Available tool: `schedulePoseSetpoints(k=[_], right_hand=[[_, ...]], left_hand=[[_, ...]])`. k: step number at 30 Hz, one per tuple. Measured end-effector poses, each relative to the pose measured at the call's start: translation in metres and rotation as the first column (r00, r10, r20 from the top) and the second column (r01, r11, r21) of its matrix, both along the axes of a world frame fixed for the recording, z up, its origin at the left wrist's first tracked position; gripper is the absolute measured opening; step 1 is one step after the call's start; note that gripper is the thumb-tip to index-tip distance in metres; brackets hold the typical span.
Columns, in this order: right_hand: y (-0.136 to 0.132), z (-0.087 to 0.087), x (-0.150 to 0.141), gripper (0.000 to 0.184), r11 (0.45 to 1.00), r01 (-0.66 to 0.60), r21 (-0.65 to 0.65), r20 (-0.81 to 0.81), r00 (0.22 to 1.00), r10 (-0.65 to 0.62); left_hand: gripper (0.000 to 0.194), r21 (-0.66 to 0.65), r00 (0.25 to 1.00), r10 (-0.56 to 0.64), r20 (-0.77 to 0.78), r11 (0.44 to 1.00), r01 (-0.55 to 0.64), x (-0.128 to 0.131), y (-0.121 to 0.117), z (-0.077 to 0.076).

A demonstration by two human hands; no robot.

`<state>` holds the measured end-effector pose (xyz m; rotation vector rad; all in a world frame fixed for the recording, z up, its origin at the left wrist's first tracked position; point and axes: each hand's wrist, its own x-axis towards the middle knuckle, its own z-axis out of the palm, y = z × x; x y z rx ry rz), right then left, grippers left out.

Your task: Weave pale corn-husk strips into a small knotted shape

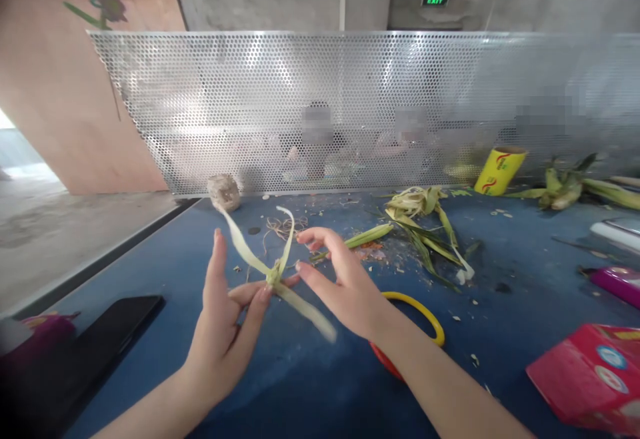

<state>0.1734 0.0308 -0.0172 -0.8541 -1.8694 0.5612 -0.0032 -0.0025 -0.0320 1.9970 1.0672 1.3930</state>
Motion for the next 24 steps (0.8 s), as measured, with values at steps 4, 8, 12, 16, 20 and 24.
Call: schedulePoseSetpoints(k=[4,8,12,16,20,24], right_hand=[[-0.001,0.0,-0.005,0.016,0.994,-0.069,0.089,0.209,0.977,0.049],[-0.001,-0.002,-0.009,0.005,0.992,-0.032,0.12,0.223,0.975,0.004],[0.002,-0.006,-0.011,0.001,0.998,0.007,0.06,0.144,0.989,-0.016],[0.001,-0.007,-0.012,0.019,0.99,-0.101,-0.097,0.019,0.995,0.103],[-0.001,-0.004,-0.01,0.035,0.963,-0.178,-0.201,-0.088,0.983,0.163],[0.0,-0.004,-0.01,0.021,0.767,-0.465,-0.441,-0.277,0.884,0.376]], left_hand=[[0.085,-0.051,1.0,0.016,-0.023,0.999,-0.017,0.001,-0.001,-0.001],[0.082,-0.33,0.993,-0.057,0.108,0.94,0.09,0.004,0.0,0.0],[0.083,-0.478,0.966,-0.155,0.209,0.845,0.239,0.005,0.0,0.003],[0.085,-0.476,0.946,-0.176,0.271,0.83,0.291,0.005,0.0,0.005],[0.084,-0.45,0.93,-0.241,0.276,0.823,0.347,0.004,-0.001,0.006],[0.09,-0.415,0.921,-0.306,0.239,0.826,0.382,0.002,-0.005,0.004]])
